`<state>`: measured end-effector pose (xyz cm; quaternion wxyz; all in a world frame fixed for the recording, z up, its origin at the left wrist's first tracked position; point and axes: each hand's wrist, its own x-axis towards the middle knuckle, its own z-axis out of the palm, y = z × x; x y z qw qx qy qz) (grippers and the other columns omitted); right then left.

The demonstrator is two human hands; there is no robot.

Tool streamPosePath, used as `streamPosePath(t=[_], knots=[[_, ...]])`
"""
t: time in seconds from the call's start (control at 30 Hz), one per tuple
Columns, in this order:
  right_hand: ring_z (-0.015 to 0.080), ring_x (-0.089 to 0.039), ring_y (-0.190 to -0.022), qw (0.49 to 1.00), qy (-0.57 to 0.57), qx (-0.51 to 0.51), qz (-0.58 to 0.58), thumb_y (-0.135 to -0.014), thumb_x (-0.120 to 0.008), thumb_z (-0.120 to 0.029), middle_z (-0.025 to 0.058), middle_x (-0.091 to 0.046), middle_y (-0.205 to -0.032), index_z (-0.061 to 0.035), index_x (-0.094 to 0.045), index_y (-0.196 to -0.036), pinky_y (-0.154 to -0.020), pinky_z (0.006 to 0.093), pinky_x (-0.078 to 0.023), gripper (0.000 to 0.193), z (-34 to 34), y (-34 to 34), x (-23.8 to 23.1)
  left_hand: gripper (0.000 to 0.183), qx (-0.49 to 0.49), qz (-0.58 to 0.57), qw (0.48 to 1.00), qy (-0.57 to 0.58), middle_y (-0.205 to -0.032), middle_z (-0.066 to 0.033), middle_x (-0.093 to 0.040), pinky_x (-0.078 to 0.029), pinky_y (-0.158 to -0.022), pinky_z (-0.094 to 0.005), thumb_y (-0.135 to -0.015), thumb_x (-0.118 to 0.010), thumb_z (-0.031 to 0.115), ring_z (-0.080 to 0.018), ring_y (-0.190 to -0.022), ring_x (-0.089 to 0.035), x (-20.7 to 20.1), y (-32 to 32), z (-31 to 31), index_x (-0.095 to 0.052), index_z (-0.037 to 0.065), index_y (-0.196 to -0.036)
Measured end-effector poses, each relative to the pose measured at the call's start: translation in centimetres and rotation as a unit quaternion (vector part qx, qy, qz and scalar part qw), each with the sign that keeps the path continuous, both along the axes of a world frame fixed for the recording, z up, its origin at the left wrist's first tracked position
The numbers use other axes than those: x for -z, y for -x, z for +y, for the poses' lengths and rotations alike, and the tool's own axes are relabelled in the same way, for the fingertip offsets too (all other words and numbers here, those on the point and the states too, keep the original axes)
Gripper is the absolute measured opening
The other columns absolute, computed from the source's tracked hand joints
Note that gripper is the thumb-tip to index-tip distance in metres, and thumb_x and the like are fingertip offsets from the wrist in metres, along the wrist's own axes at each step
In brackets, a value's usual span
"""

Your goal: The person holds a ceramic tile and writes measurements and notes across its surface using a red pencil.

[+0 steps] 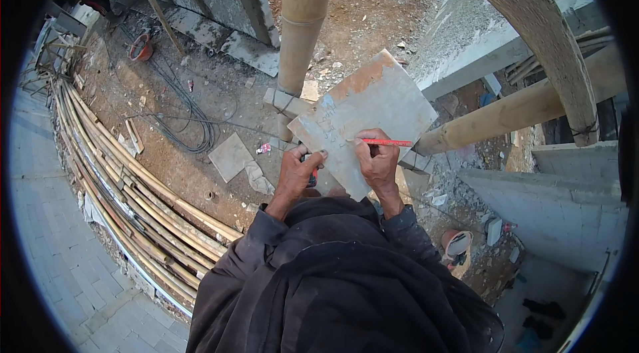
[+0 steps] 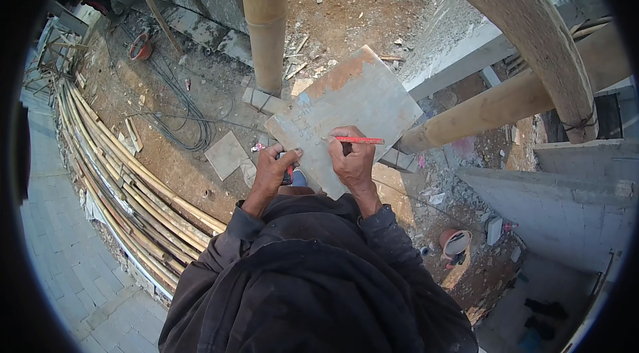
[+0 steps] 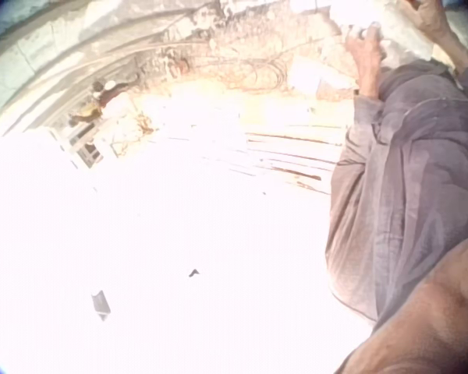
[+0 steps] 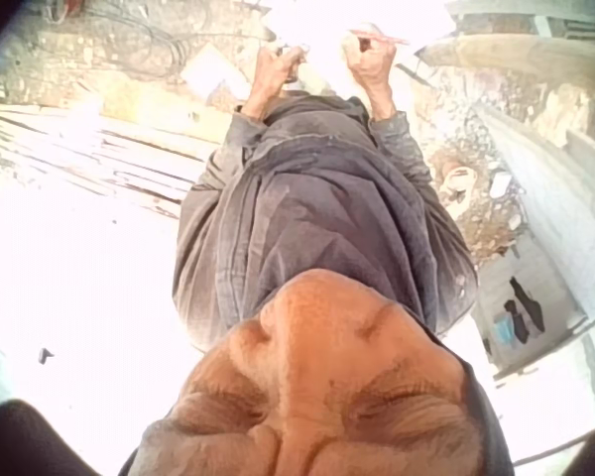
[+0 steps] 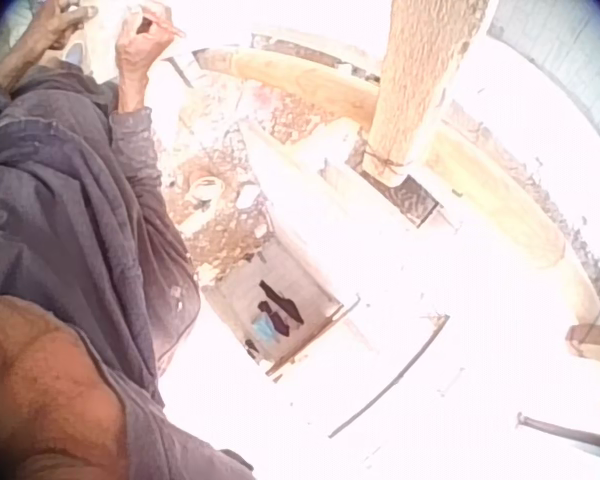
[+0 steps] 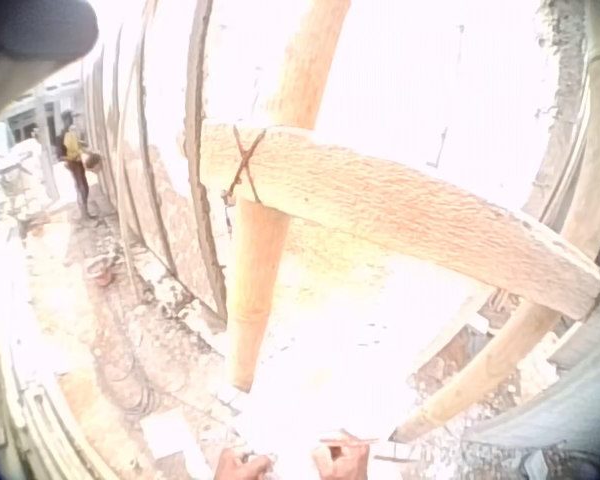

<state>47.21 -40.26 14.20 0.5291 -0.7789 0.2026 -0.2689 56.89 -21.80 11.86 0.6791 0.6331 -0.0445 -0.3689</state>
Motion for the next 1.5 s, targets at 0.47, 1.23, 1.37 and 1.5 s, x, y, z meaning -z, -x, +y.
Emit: streamPosePath(t=[0.47,1.23,1.37,1.5], knots=[[0.0120,-0.061,-0.066,0.998,0.065,-0.008,0.003,-0.091,-0.068,-0.001,0.0069,-0.069,-0.083,-0.0012,-0.072,-0.096,-0.059,0.0304,-0.048,0.006,-0.2,0.0,0.5,0.026,-0.006,-0.001,1.000,0.011,-0.086,-0.0021,-0.073,-0.046,-0.065,-0.0241,-0.092,-0.080,0.021,-0.0072,-0.072,-0.061,-0.1,0.1,-0.1,-0.076,-0.002,-0.104],[0.0081,-0.058,-0.064,0.973,-0.226,0.017,-0.052,-0.098,-0.067,-0.001,0.0036,-0.065,-0.081,0.0003,-0.071,-0.104,-0.057,0.0246,-0.047,0.007,-1.0,0.4,-0.5,0.023,-0.003,0.001,1.000,-0.001,-0.082,-0.0005,-0.070,-0.045,-0.065,-0.0242,-0.092,-0.080,0.023,-0.0069,-0.071,-0.059,0.4,0.2,-0.1,-0.076,0.001,-0.098],[0.0070,-0.057,-0.062,0.963,-0.253,0.003,-0.093,-0.101,-0.067,-0.003,0.0022,-0.064,-0.079,-0.0011,-0.070,-0.107,-0.056,0.0231,-0.047,0.007,-2.5,1.0,-0.2,0.028,-0.007,-0.002,1.000,-0.012,-0.082,-0.0019,-0.072,-0.046,-0.065,-0.0259,-0.093,-0.079,0.026,-0.0073,-0.071,-0.060,1.2,0.4,-0.6,-0.077,-0.001,-0.098],[0.0068,-0.055,-0.061,0.983,-0.179,-0.009,-0.036,-0.103,-0.068,-0.008,0.0007,-0.062,-0.077,-0.0015,-0.070,-0.106,-0.055,0.0238,-0.046,0.008,-1.3,0.6,-0.1,0.030,-0.034,0.023,0.999,-0.009,-0.078,-0.0010,-0.069,-0.043,-0.060,-0.0256,-0.096,-0.076,0.029,-0.0064,-0.066,-0.056,0.5,1.0,-0.4,-0.076,-0.001,-0.093]])
